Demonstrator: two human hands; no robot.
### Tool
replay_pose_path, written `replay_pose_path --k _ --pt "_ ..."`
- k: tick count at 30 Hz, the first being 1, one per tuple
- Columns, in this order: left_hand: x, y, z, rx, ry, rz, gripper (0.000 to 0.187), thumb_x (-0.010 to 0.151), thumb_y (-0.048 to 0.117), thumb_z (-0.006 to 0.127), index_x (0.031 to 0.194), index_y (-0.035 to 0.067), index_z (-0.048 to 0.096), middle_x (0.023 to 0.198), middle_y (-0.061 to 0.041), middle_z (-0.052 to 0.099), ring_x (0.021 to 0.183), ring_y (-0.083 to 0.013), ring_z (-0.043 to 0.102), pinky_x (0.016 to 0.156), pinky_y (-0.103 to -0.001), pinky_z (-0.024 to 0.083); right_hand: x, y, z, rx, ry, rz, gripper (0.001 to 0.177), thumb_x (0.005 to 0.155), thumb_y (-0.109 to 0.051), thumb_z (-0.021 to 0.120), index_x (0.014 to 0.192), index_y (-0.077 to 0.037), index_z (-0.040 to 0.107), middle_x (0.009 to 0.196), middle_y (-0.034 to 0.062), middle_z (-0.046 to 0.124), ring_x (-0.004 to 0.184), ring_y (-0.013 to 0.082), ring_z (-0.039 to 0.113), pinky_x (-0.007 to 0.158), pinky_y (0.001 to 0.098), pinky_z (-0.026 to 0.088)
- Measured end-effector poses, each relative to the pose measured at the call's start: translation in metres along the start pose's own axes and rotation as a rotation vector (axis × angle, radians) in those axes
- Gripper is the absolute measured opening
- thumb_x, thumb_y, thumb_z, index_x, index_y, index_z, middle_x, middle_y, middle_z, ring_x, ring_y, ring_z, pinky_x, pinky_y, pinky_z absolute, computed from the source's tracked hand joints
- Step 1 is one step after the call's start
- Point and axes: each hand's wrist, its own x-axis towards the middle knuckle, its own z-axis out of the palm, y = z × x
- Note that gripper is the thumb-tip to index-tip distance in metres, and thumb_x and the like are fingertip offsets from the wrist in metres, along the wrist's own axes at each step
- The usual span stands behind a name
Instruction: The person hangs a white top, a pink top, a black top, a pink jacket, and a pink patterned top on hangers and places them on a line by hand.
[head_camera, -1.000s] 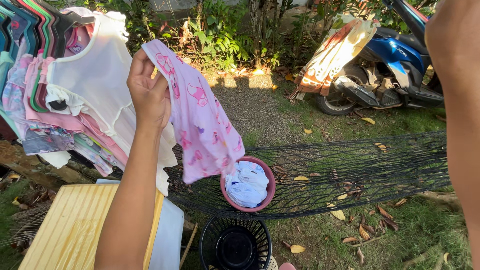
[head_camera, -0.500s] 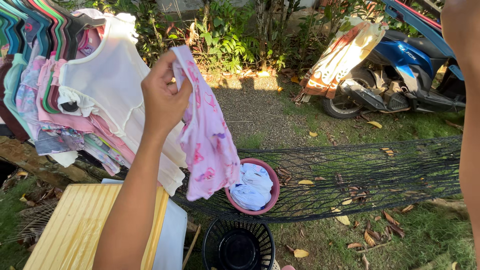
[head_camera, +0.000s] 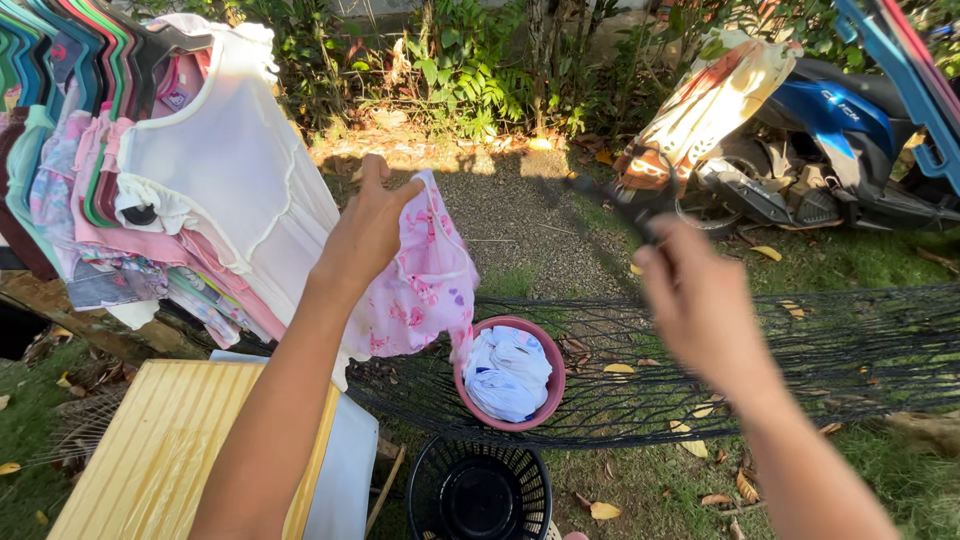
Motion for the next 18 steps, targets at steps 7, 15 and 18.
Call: replay_pose_path --k 7,15,18 --pt "-0.008 -0.003 0.034 0.061 -0.228 -0.146 0.074 0.073 -0.02 0.06 0.139 0.014 0.059 0.141 -0.027 0.037 0.105 -0.0501 0.064 0.087 -0.053 0.053 -0.043 -0.006 0.069 0.352 -0.267 0.223 0.019 0.097 -0.013 0.058 0.112 -0.003 0.066 0.059 0.0095 0.064 0.05 0.0135 0.054 0.044 0.0355 0.041" --pt "-0.04 0.043 0.06 -0.004 -0.26 -0.024 0.051 0.087 -0.005 0.062 0.135 0.01 0.061 0.135 -0.025 0.043 0.113 -0.0455 0.064 0.094 -0.051 0.053 -0.037 0.018 0.152 0.347 -0.143 -0.088 0.017 0.101 -0.009 0.057 0.115 0.0 0.063 0.072 0.0148 0.062 0.058 0.017 0.057 0.056 0.0366 0.042" --pt "-0.057 0.062 0.053 -0.04 -0.327 -0.05 0.048 0.088 -0.005 0.06 0.135 0.007 0.059 0.144 -0.025 0.04 0.112 -0.0445 0.065 0.091 -0.051 0.053 -0.033 0.028 0.168 0.395 -0.228 0.081 0.017 0.101 -0.011 0.057 0.112 -0.001 0.065 0.065 0.013 0.059 0.055 0.0141 0.05 0.053 0.0381 0.041"
